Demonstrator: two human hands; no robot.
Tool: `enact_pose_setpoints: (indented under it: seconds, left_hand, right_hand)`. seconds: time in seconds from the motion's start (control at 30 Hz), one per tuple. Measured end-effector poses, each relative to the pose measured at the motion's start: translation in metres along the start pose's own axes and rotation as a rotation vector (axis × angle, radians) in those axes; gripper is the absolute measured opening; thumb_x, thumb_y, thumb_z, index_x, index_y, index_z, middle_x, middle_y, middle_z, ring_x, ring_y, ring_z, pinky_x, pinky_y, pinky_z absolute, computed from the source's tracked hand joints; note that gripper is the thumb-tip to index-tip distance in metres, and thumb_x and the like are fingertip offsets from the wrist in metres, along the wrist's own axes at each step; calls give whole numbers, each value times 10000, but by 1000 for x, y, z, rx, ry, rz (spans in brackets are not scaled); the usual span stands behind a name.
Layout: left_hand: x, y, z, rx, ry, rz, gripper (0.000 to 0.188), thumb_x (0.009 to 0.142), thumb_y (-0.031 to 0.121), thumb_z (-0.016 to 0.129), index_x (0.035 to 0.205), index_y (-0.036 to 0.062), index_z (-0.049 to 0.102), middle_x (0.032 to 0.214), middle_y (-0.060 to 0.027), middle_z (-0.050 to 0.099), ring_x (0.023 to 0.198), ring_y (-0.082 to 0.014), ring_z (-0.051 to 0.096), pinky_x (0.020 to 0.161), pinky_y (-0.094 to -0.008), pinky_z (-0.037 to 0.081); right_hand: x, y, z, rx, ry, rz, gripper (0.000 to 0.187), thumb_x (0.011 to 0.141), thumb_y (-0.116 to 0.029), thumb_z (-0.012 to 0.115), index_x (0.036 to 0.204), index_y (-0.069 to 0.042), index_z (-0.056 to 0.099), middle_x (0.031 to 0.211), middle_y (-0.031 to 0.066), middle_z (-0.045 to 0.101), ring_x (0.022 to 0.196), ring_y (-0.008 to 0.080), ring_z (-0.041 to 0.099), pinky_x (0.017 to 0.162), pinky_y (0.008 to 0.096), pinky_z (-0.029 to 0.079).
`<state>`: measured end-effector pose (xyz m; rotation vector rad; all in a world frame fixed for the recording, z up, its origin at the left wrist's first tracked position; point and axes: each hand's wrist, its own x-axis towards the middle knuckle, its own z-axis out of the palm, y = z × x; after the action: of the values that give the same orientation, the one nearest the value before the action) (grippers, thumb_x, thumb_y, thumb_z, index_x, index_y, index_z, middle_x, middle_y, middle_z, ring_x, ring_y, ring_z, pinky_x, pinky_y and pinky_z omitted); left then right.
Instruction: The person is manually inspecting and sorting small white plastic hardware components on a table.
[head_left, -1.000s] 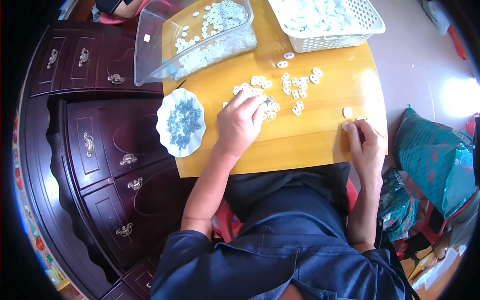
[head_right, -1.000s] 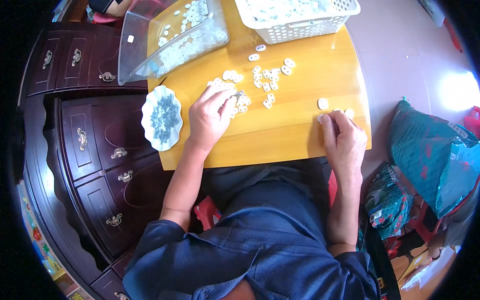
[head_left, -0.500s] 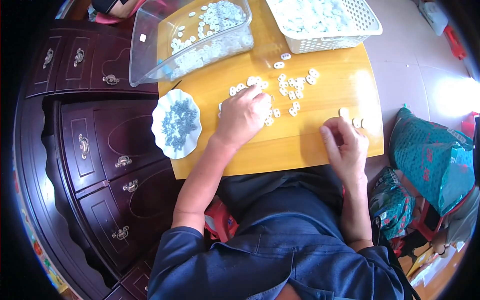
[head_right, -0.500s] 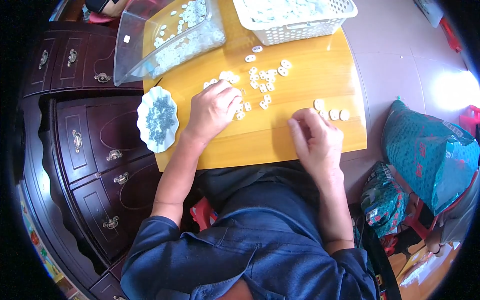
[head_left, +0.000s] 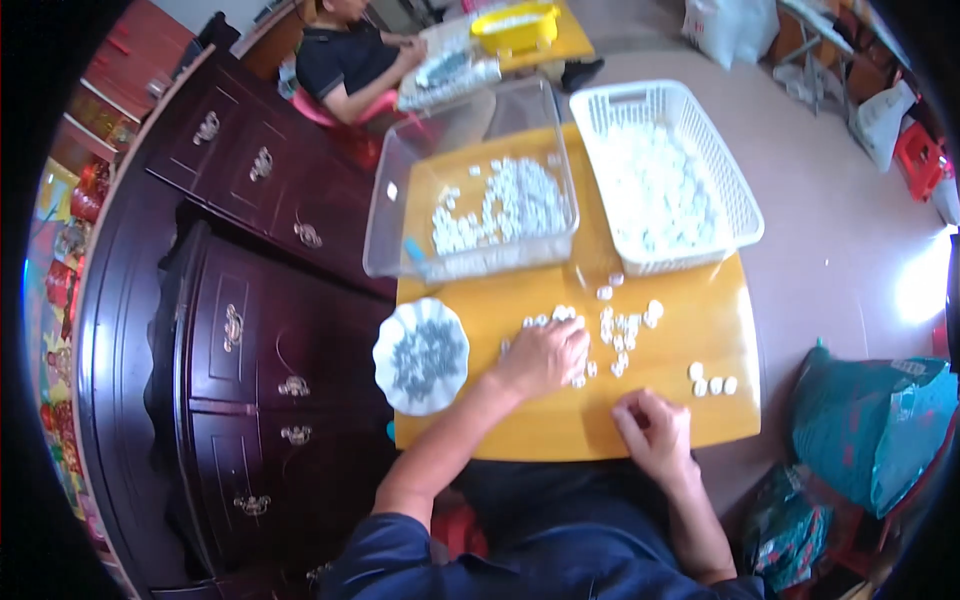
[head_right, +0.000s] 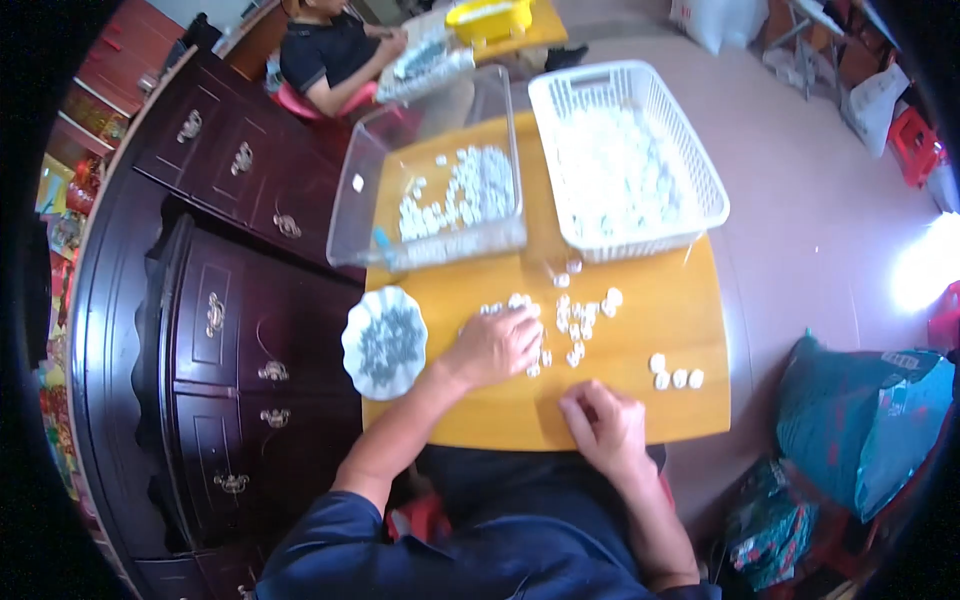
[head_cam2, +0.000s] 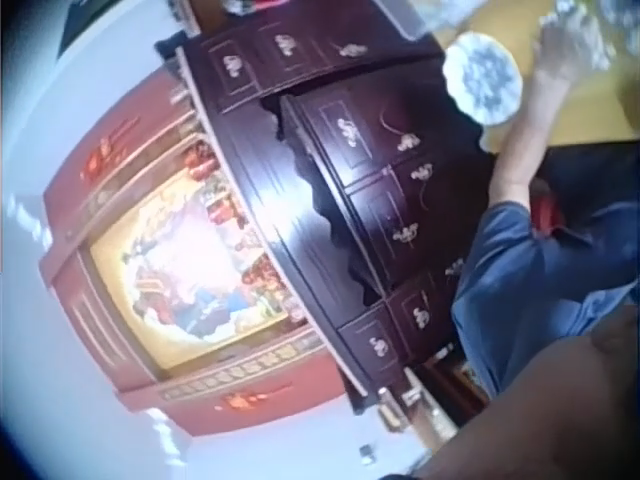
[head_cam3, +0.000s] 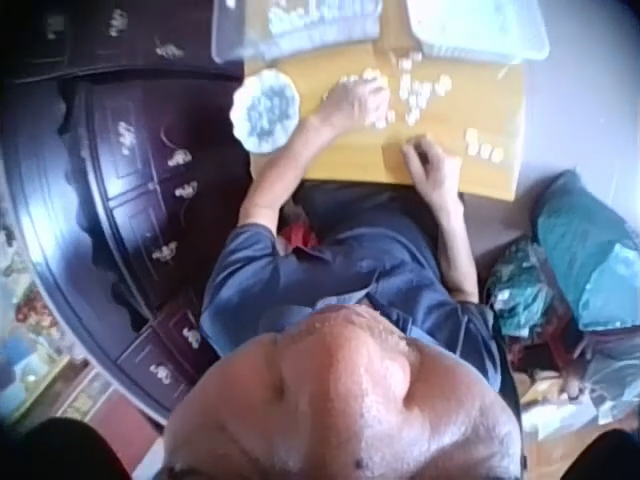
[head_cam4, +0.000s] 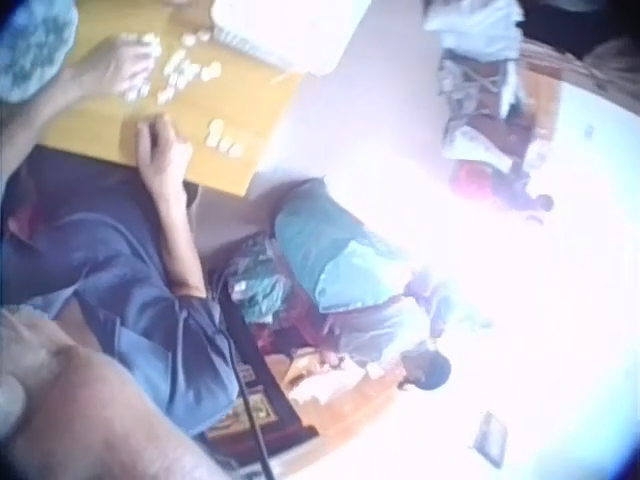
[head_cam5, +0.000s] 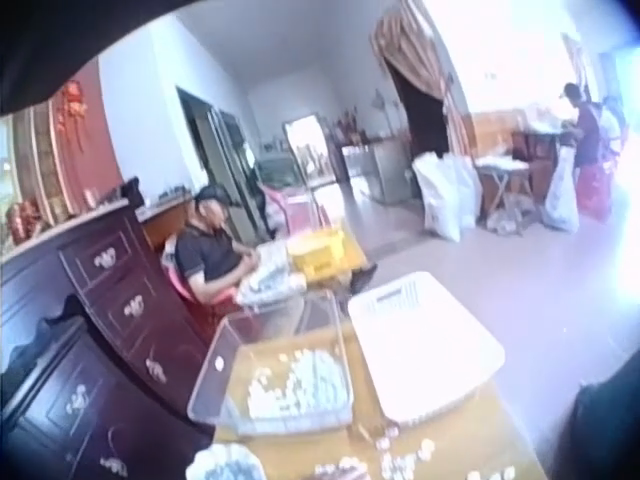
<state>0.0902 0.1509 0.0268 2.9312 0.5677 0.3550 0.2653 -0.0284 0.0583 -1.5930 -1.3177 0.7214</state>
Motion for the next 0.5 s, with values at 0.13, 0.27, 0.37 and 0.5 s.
enact_pose_setpoints:
  seconds: [0.13, 0.27, 0.37, 0.5]
  left_hand:
    - [7, 35, -40, -64, 175, 0, 129, 875, 195, 671, 857, 81, 613, 825, -80, 572, 724, -238, 645, 617, -375, 565]
    - [9, 70, -57, -188, 219, 64, 110, 859, 118, 690, 848, 84, 586, 794, -64, 562, 663, -235, 626, 553, -372, 520]
    - [6, 83, -55, -195, 229, 94, 118, 858, 130, 694, 853, 89, 584, 789, -59, 557, 666, -232, 625, 554, -362, 517]
    - [3, 88, -54, -160, 217, 91, 134, 863, 158, 701, 864, 87, 587, 811, -58, 579, 675, -230, 637, 566, -361, 523]
  right_hand:
    - [-10, 7, 2, 177, 16, 61, 111, 920, -102, 723, 904, -2, 678, 672, 48, 662, 583, 93, 620, 559, 249, 503]
    - [-10, 13, 5, 559, -37, 246, 191, 1036, -162, 604, 975, 7, 669, 777, 18, 678, 682, 68, 608, 640, 234, 508]
    - [-8, 22, 8, 768, -132, 275, 273, 1066, -255, 559, 987, -10, 649, 807, 19, 657, 708, 88, 604, 678, 239, 512]
    - [-6, 25, 5, 802, -151, 313, 252, 1065, -231, 564, 1015, -4, 661, 846, 19, 672, 730, 72, 603, 688, 227, 514]
